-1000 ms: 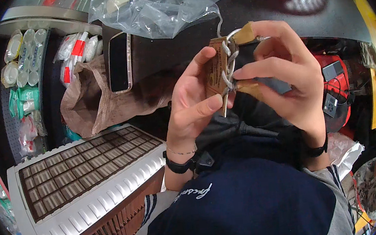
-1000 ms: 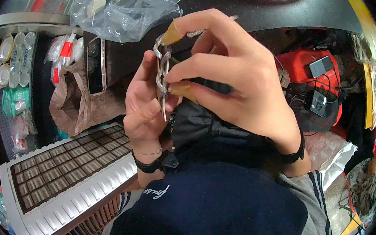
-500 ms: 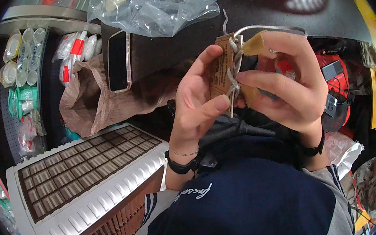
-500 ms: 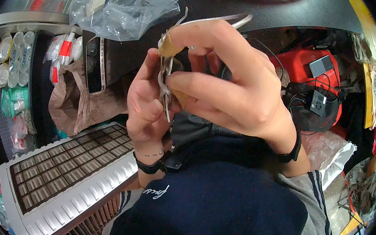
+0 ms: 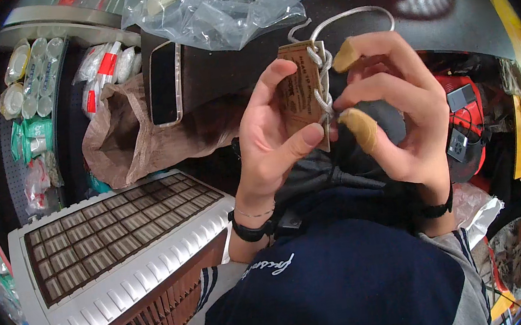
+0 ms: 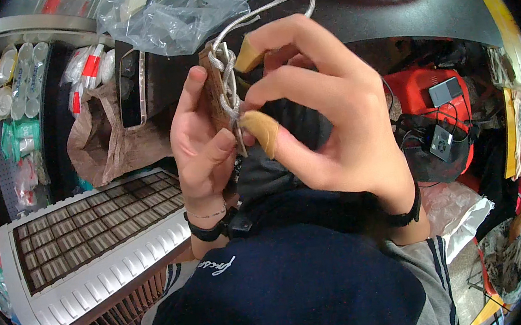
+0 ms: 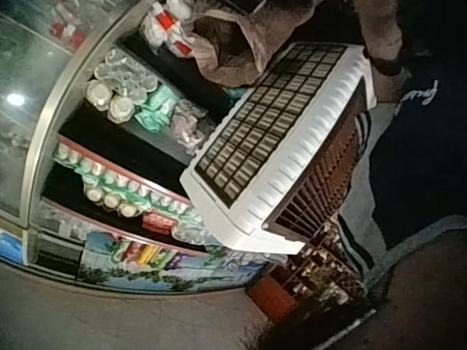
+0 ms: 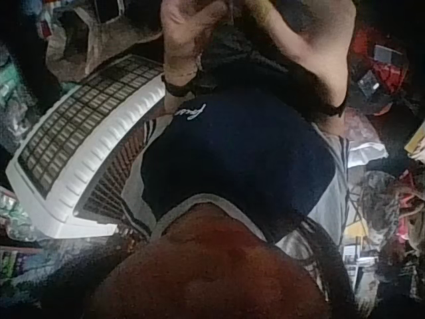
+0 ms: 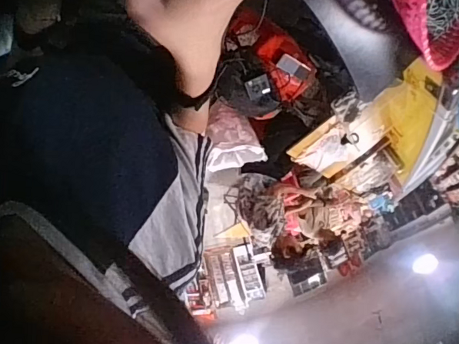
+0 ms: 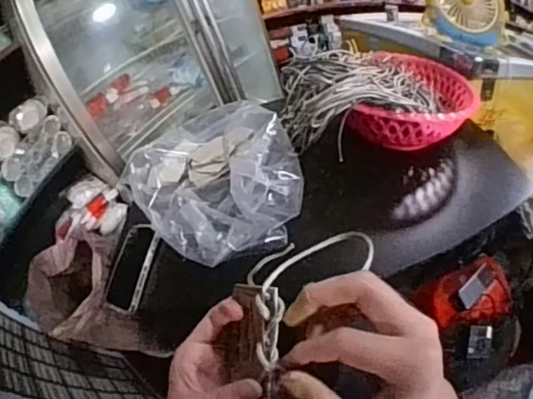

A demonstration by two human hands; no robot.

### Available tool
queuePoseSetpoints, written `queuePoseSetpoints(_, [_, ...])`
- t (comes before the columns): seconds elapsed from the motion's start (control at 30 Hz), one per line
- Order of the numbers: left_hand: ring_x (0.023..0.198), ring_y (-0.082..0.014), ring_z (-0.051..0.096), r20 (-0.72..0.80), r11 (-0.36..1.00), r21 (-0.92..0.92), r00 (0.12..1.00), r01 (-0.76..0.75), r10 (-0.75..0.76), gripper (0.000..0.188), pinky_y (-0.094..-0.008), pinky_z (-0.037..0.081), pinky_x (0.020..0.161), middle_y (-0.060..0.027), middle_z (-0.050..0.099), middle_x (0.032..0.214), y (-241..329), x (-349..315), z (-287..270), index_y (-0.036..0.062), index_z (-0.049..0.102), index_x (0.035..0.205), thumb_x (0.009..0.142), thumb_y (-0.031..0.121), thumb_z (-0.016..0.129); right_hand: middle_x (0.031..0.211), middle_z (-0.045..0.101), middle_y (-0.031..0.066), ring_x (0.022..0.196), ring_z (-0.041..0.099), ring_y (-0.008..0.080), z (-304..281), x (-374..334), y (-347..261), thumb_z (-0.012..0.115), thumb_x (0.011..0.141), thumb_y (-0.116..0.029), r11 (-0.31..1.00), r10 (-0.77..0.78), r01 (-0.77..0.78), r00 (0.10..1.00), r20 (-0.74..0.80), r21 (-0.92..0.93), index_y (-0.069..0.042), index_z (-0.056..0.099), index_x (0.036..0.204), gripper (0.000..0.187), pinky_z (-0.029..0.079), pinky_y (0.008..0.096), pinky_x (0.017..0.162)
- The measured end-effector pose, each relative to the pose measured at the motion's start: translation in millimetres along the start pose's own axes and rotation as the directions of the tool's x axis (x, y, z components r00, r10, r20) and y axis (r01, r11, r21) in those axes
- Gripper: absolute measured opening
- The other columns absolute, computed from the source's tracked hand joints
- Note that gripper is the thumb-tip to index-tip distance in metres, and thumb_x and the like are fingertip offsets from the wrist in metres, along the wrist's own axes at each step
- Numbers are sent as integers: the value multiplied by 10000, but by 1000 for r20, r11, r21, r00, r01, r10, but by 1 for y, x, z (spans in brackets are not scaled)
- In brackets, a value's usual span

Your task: Threading a cord through several brand labels for shoe assembly.

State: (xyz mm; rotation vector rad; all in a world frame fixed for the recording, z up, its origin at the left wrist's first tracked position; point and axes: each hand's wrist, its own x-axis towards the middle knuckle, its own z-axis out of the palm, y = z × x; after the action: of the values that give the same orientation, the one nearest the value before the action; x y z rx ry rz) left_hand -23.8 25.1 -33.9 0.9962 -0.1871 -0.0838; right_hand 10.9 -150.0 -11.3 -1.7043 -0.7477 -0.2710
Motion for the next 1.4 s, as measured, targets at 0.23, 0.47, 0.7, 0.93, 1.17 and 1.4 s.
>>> queuePoseSetpoints(0.23, [1119,-175,487,20,999,41,999,-36,35,626,-306,406,961,-114,449,1248,-2,1,-2,10,317,1309,797,16,677,1061,531,142,847,527,203,3,-3,5,667,687,-62,999,35,-35,999,26,6,12,626,789,132,422,279,752])
queuePoseSetpoints(0.47, [1140,-177,479,37,997,49,998,-52,50,618,-307,394,979,-113,451,1248,-3,3,-3,3,317,1306,794,-8,662,1057,527,147,846,540,213,8,-4,3,657,688,-12,999,-4,4,1000,-12,-37,1,608,800,123,437,288,749])
queuePoseSetpoints(0.7, [1127,-178,496,17,998,53,999,-38,37,626,-309,410,968,-126,455,1251,0,0,-9,-8,319,1303,778,-31,659,1029,561,144,799,566,208,5,1,1,666,683,31,999,7,-9,1000,-29,-48,20,615,828,154,456,276,722])
queuePoseSetpoints(0.93, [1139,-171,483,87,999,51,996,-2,-2,604,-293,404,962,-115,456,1250,-1,-1,-6,-9,350,1290,770,-47,654,921,603,111,805,603,209,-1,0,1,663,650,94,961,-76,53,994,-73,-272,4,670,917,282,484,277,707])
queuePoseSetpoints(1.17, [1102,-159,511,65,996,68,996,54,-58,595,-282,425,933,-110,476,1230,0,-1,-3,-7,365,1279,761,-55,653,862,605,66,716,567,209,-2,1,12,710,579,-47,784,-322,285,946,30,-552,-25,643,875,304,442,296,640])
queuePoseSetpoints(1.4, [1094,-164,522,51,997,0,996,78,-78,601,-290,426,936,-114,494,1219,3,-1,-1,-10,377,1266,738,-56,661,823,613,23,702,558,188,6,0,8,727,536,-83,835,-288,176,947,-143,-521,-45,625,863,344,418,287,655])
